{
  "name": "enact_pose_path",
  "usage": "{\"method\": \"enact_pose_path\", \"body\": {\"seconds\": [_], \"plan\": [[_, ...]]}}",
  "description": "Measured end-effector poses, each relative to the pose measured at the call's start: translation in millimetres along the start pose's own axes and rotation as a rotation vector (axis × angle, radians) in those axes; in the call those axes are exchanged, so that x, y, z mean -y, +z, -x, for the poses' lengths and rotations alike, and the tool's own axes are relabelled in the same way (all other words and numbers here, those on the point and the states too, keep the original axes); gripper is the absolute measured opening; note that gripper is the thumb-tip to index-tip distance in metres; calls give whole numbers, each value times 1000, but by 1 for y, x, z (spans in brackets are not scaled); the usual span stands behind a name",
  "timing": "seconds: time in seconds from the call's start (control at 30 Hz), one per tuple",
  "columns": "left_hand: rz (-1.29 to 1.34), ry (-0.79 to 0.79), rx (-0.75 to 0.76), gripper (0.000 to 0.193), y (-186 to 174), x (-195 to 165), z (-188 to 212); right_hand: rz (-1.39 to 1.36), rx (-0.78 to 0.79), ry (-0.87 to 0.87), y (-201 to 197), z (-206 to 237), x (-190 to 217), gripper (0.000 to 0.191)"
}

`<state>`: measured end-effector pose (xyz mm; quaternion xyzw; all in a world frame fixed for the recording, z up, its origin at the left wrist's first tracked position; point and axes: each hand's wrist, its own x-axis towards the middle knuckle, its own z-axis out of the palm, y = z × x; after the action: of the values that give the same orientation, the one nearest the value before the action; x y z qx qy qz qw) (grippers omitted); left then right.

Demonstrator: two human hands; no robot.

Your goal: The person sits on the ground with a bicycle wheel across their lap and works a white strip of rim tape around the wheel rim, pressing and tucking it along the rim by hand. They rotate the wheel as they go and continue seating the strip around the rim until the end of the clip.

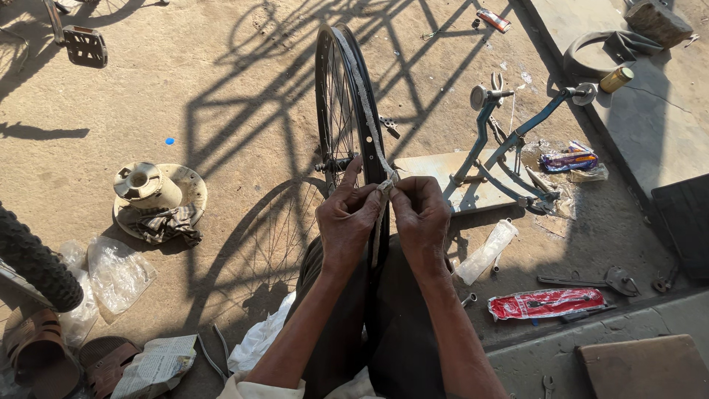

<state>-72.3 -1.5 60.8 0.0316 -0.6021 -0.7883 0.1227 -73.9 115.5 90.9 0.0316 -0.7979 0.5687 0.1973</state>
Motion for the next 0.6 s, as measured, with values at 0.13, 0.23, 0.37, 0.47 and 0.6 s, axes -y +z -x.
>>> {"method": "enact_pose_path", "body": {"seconds": [0.13,0.23,0.37,0.47,0.6], "plan": [[-11,64,-4,65,0,3,1,198,-11,-137,0,-1,8,8],[-2,56,-5,65,-1,4,1,301,21,-243,-3,0,18,14],[-27,28,12,64,-3,2,1,293,91,-232,-5,2,24,14],[-54,4,9,64,-3,-1,2,300,49,-298,-4,2,22,9],[-90,-2,-2,57,-1,-7,2,254,70,-278,-4,0,14,9]]}}
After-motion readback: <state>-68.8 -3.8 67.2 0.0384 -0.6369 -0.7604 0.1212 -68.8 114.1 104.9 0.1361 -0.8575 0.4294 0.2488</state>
